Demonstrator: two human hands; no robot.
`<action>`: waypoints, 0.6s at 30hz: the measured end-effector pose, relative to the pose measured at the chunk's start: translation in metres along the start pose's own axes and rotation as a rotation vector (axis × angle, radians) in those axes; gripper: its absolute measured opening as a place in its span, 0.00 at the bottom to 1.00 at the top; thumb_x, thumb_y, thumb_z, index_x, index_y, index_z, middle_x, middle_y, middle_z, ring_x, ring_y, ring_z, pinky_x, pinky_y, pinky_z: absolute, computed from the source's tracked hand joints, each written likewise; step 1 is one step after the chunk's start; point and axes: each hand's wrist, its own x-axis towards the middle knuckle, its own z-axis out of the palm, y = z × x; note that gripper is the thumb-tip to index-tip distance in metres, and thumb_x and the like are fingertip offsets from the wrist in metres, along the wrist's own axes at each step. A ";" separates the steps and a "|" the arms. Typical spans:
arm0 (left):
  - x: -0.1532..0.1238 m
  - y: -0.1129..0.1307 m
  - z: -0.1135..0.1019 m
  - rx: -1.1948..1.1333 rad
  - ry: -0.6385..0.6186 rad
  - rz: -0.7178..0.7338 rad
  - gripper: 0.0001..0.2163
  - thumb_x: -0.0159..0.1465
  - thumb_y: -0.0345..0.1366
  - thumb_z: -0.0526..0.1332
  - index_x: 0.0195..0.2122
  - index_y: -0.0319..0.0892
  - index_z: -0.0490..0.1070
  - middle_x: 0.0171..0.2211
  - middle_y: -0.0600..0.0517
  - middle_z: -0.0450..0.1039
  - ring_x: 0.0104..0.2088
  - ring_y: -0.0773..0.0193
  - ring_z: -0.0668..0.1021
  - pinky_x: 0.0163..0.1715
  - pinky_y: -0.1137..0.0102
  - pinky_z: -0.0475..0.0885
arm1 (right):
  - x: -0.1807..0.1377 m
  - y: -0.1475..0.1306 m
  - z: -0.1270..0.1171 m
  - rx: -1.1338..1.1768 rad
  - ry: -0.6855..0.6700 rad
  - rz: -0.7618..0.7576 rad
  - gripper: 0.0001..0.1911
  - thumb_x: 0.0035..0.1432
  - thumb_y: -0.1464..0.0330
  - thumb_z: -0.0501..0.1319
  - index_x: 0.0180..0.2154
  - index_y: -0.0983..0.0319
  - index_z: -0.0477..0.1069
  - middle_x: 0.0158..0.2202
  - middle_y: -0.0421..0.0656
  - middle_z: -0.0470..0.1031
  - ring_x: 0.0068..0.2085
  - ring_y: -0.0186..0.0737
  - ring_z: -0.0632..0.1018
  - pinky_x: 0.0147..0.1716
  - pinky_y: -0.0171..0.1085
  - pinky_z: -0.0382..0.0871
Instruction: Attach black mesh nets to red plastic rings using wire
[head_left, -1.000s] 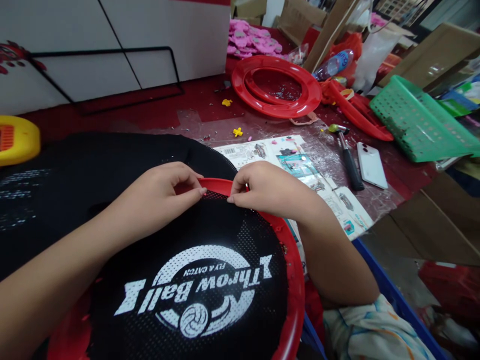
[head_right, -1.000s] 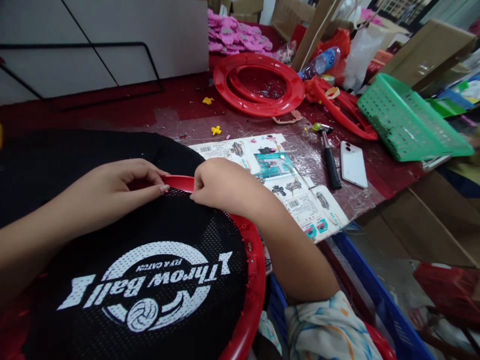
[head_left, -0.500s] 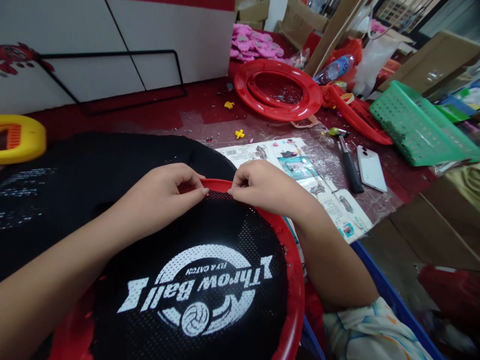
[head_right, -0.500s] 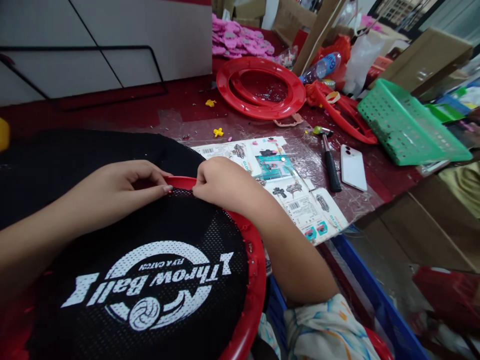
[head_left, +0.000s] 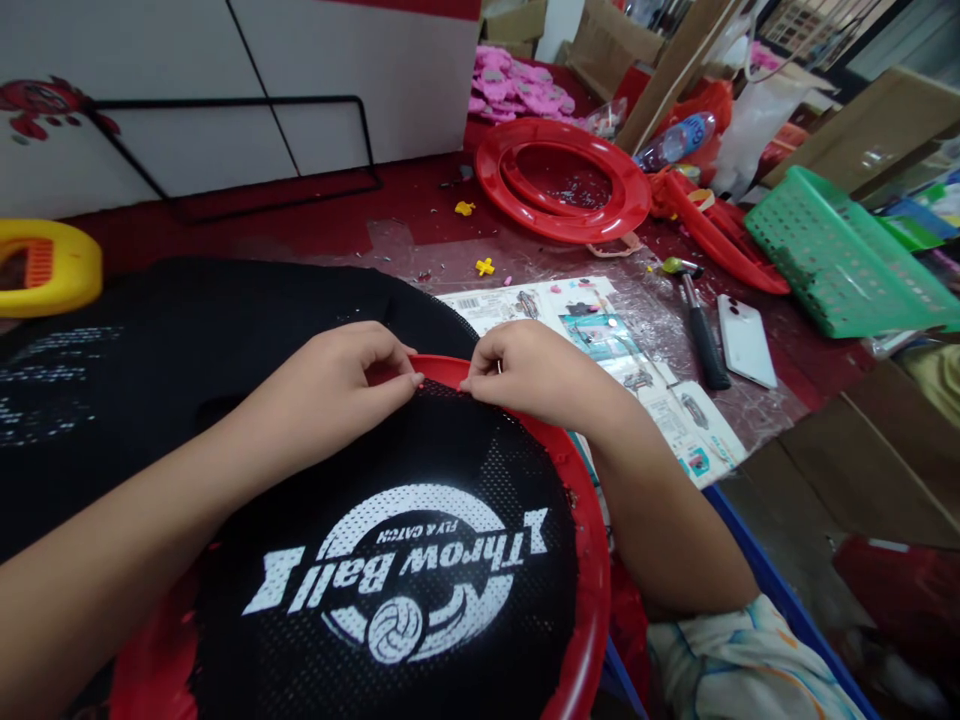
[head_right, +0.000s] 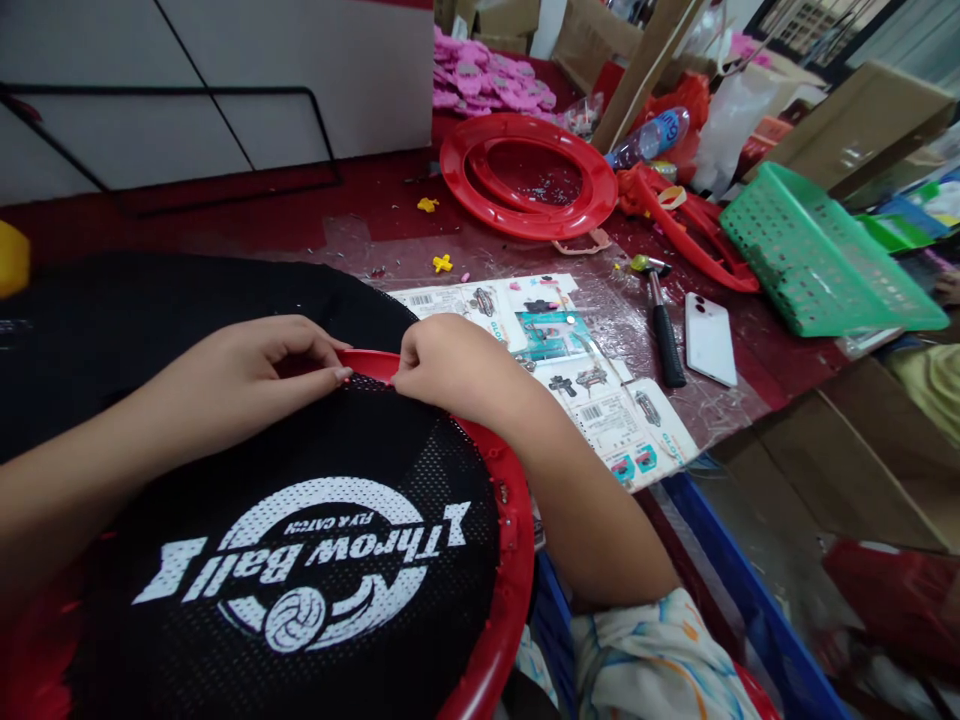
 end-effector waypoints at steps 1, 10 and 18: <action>0.000 0.001 0.000 0.019 0.004 -0.004 0.09 0.58 0.42 0.58 0.29 0.43 0.73 0.36 0.50 0.76 0.34 0.59 0.75 0.34 0.66 0.67 | -0.001 0.001 -0.001 0.016 0.015 -0.015 0.08 0.49 0.74 0.58 0.28 0.65 0.76 0.25 0.40 0.74 0.26 0.30 0.68 0.26 0.32 0.56; -0.007 0.018 -0.012 0.032 0.070 -0.043 0.13 0.60 0.44 0.57 0.40 0.42 0.72 0.39 0.49 0.76 0.37 0.57 0.75 0.36 0.66 0.67 | -0.006 0.000 0.004 0.051 0.016 -0.183 0.09 0.56 0.69 0.59 0.33 0.66 0.77 0.29 0.42 0.76 0.30 0.31 0.71 0.32 0.32 0.59; -0.120 0.006 -0.051 0.205 0.160 -0.278 0.19 0.60 0.55 0.54 0.22 0.47 0.69 0.18 0.55 0.70 0.20 0.60 0.72 0.21 0.67 0.60 | -0.007 0.001 0.006 -0.047 0.036 -0.154 0.07 0.55 0.70 0.61 0.35 0.64 0.76 0.32 0.43 0.78 0.32 0.33 0.74 0.31 0.32 0.61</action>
